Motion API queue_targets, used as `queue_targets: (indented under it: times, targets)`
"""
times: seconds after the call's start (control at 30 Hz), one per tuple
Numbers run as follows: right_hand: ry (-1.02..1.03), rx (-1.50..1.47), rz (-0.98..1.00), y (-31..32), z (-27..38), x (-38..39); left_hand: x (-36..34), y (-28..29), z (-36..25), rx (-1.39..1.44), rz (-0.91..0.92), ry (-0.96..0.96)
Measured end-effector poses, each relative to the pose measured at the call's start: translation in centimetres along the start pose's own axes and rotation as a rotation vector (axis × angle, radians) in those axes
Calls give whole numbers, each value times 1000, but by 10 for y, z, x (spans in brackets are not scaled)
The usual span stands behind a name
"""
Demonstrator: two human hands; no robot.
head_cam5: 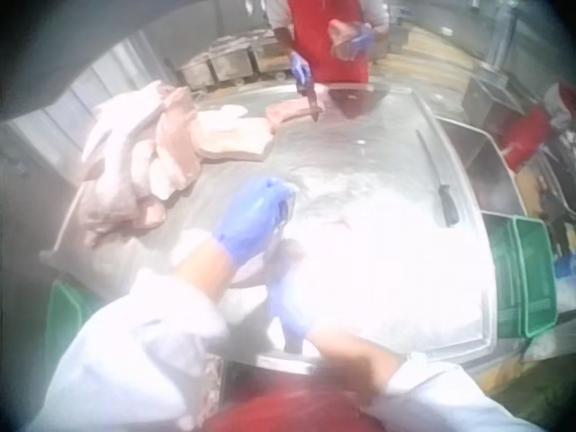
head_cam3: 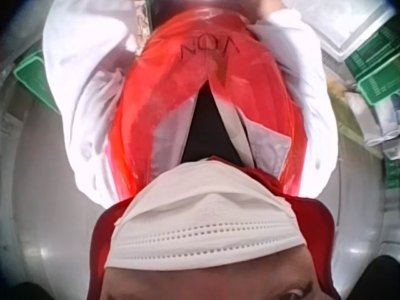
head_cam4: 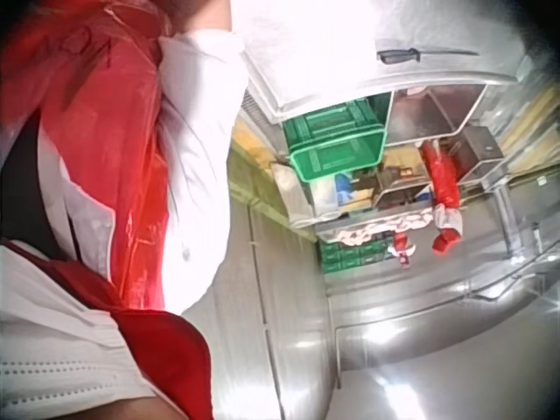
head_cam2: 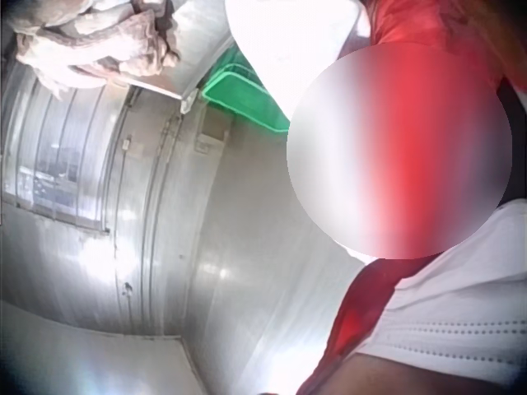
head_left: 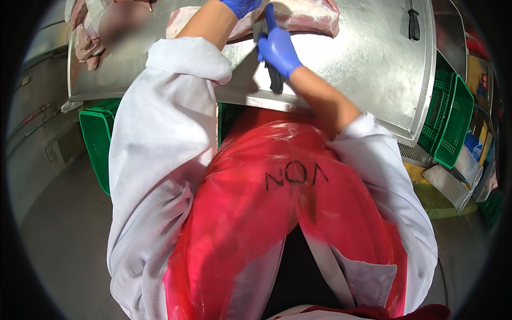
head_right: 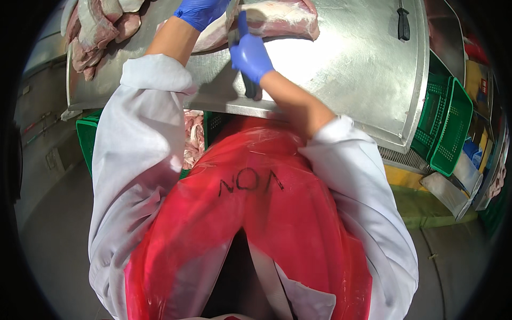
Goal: The person trims fat and connective tissue from large cuts of raw meat using a knife on a stainless steel table. They repeatedly reposition the meat, slice off unwanted portions, and place the trimmed pieces into green crates below the table.
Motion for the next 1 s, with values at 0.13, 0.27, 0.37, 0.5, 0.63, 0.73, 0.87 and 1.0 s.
queue_targets:
  times: [0.13,0.27,0.37,0.5,0.63,0.73,0.87,1.0]
  targets:
    - [-10,-87,101,-44,8,60,7,15,21,377,-162,23]
    - [98,16,-36,-45,-38,-34,30,-2,19,-337,-263,-179]
    - [-21,-341,0,-74,-104,-73,20,-39,41,-919,-316,-174]
    - [-177,-71,-9,-78,-36,-25,60,-10,9,596,-487,44]
    - [-115,32,-71,-68,-11,-26,44,-35,6,719,-688,5]
    - [-118,56,-86,-81,11,-4,46,-15,9,850,-748,69]
    - [-95,-9,-32,-98,-6,-20,60,-19,-14,1420,-662,221]
    - [-103,-165,57,-115,-4,-62,55,-4,-22,1383,-823,89]
Point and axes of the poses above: each hand's wrist, its own x-axis away from the middle knuckle, its own y-axis out of the back of the hand, z = x × y, the point moved 9 cm from there along -x, towards the middle knuckle, and after that the axes turned 3 degrees about y, right-handed, at the moved point
